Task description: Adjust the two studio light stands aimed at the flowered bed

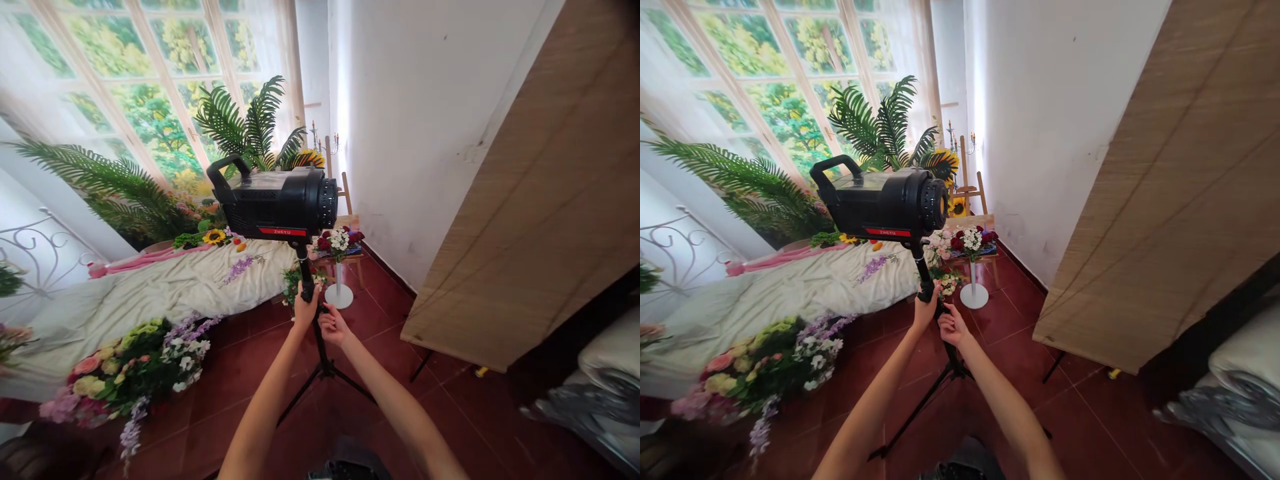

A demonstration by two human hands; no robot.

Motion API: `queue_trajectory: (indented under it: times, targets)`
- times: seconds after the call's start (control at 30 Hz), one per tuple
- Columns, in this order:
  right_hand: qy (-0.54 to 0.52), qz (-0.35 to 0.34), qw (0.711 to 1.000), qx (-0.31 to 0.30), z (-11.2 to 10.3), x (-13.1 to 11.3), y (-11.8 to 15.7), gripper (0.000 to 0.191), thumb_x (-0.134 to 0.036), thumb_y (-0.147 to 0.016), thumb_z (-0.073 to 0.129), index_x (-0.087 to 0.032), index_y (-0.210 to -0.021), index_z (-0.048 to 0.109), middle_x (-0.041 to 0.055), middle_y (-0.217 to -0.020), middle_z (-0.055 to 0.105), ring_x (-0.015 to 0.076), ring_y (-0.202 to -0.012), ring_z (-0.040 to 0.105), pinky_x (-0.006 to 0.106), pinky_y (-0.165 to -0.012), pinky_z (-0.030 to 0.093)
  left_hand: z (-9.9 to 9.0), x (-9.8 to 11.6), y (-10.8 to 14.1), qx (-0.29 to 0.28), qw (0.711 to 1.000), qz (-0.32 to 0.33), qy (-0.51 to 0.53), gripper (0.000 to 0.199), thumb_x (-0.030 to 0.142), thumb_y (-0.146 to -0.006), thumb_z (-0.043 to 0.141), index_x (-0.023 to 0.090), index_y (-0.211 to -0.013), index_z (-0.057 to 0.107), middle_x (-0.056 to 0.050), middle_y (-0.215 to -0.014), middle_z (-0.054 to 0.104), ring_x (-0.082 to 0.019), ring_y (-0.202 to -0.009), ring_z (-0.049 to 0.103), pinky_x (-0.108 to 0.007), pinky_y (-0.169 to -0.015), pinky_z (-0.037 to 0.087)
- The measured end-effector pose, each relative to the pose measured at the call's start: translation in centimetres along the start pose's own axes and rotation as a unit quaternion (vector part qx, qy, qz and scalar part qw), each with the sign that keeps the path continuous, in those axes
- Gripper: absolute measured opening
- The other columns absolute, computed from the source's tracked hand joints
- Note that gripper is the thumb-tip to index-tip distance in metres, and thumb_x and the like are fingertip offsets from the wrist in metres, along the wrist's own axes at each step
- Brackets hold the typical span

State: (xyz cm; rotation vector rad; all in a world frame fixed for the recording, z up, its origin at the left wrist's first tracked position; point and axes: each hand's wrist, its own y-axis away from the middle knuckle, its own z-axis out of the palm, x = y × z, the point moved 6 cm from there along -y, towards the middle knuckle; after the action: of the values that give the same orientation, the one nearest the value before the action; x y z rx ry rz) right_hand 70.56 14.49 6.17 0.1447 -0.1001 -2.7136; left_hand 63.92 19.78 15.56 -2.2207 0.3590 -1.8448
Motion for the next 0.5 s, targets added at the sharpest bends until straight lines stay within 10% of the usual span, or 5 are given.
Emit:
queue_trajectory:
  times: [0.13, 0.23, 0.4, 0.47, 0.5]
  targets:
    - [0.167, -0.071, 0.983, 0.016, -0.6, -0.9, -0.5, 0.043, -0.027, -0.082, 0.057, -0.022, -0.055, 0.025, -0.0118, -0.043, 0.023, 0.0039, -0.036, 0.017, 0.013, -0.031, 0.019, 0.2, 0.0, -0.1, -0.001, 1.0, 0.016, -0.003, 0.038, 0.053, -0.079, 0.057, 0.019, -0.095, 0.055, -0.004, -0.077, 0.065, -0.017, -0.071, 0.062, -0.028, -0.066, 0.046]
    - [0.436, -0.163, 0.883, 0.058, -0.1, -3.0, -0.1, 0.037, -0.032, -0.077, 0.061, -0.022, -0.057, 0.031, -0.0113, -0.044, 0.024, 0.0055, -0.038, 0.018, 0.017, -0.036, 0.019, 0.2, -0.1, -0.1, -0.002, 1.0, 0.023, -0.002, 0.037, 0.052, -0.078, 0.058, 0.019, -0.094, 0.054, -0.004, -0.08, 0.065, -0.018, -0.073, 0.063, -0.028, -0.068, 0.046]
    - [0.896, -0.226, 0.38, 0.033, 4.3, -5.8, 1.7, 0.017, -0.016, -0.076, 0.051, -0.019, -0.061, 0.045, -0.0007, -0.06, 0.05, 0.0113, -0.059, 0.045, 0.022, -0.05, 0.024, 0.2, -0.2, -0.2, 0.008, 0.999, 0.031, -0.003, 0.036, 0.052, -0.079, 0.057, 0.02, -0.094, 0.052, -0.002, -0.075, 0.062, -0.017, -0.069, 0.06, -0.029, -0.068, 0.046]
    - [0.942, -0.217, 0.254, 0.023, 4.9, -6.1, 2.3, 0.014, -0.012, -0.077, 0.047, -0.018, -0.065, 0.05, 0.0022, -0.068, 0.057, 0.0124, -0.064, 0.05, 0.023, -0.052, 0.023, 0.2, -0.1, -0.2, 0.014, 0.999, 0.042, -0.005, 0.034, 0.051, -0.08, 0.056, 0.02, -0.093, 0.051, -0.002, -0.074, 0.061, -0.017, -0.069, 0.059, -0.028, -0.068, 0.045]
    - [0.944, -0.222, 0.242, 0.035, 4.9, -6.2, 2.7, 0.014, -0.013, -0.078, 0.047, -0.018, -0.065, 0.051, 0.0019, -0.067, 0.057, 0.0123, -0.063, 0.049, 0.023, -0.052, 0.023, 0.2, 0.0, -0.2, 0.016, 0.999, 0.046, -0.008, 0.033, 0.05, -0.081, 0.055, 0.02, -0.092, 0.05, -0.002, -0.074, 0.06, -0.016, -0.068, 0.058, -0.028, -0.067, 0.045]
